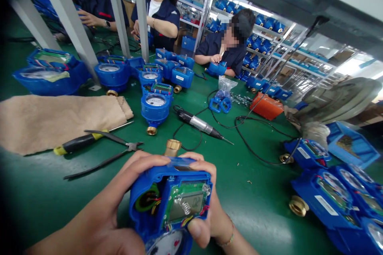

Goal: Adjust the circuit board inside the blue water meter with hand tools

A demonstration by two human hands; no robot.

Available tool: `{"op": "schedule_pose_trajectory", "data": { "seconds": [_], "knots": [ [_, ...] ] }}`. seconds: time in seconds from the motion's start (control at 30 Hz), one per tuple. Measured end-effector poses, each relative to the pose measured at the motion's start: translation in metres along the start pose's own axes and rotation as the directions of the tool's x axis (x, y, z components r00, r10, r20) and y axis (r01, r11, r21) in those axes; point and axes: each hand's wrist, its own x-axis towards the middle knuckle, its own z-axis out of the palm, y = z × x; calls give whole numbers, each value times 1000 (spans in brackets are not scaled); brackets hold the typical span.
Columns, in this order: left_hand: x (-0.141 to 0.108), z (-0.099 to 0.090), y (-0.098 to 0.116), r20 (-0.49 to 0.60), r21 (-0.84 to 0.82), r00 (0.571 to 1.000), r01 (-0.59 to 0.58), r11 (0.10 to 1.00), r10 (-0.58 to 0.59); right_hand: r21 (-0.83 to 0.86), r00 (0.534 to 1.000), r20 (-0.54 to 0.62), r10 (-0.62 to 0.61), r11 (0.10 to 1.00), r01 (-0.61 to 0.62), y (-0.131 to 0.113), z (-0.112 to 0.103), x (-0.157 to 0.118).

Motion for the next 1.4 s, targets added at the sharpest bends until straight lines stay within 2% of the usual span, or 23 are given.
{"op": "schedule_pose_trajectory", "data": {
  "seconds": [0.2,0.33,0.43,0.53,0.7,0.83,0.9,1.0,1.07,1.13,1.17,1.2,1.23,1.3,1.33,1.37,1.4],
  "knots": [
    [-1,1,1,0,18,998,65,998,-65,36,999,-24,-37,999,38,12,-2,3],
    [0,1,3,-5,14,998,68,998,-68,85,998,1,-60,995,60,24,-4,3],
    [0,2,6,-15,25,995,98,995,-98,84,998,-52,-35,996,39,24,-3,2],
    [1,2,9,-12,26,993,119,993,-119,61,997,-72,17,998,-13,19,-2,1],
    [2,0,12,-1,39,988,155,987,-155,54,995,36,89,994,-91,10,-9,1],
    [1,-3,14,15,76,981,192,978,-194,50,971,67,229,971,-233,-1,-14,3],
    [1,-4,15,42,66,982,179,982,-182,32,962,51,269,962,-271,-7,-14,5],
    [2,-7,16,97,111,981,156,981,-167,-53,971,-7,238,970,-238,-15,-15,6],
    [5,-15,14,159,192,979,96,977,-128,-112,978,-54,202,972,-207,-20,-17,6],
    [9,-31,6,186,307,981,2,952,-62,-156,981,-92,168,971,-181,-24,-20,5],
    [11,-42,-1,166,390,986,-52,919,-15,-178,984,-106,143,971,-160,-26,-22,4],
    [13,-55,-10,118,514,993,-57,856,-5,-207,988,-112,106,970,-127,-28,-24,4],
    [14,-68,-21,66,661,997,-80,746,48,-246,993,-105,60,966,-84,-31,-26,4],
    [14,-94,-46,47,917,989,-99,386,143,-337,997,-67,-46,941,20,-36,-31,5],
    [12,-105,-58,52,972,993,-75,222,109,-377,994,-40,-99,923,76,-38,-33,5],
    [10,-115,-70,62,993,994,-71,99,89,-409,990,-16,-141,904,122,-40,-34,6],
    [7,-123,-79,85,996,993,-87,24,78,-431,985,2,-175,888,159,-42,-35,6]
  ]
}}
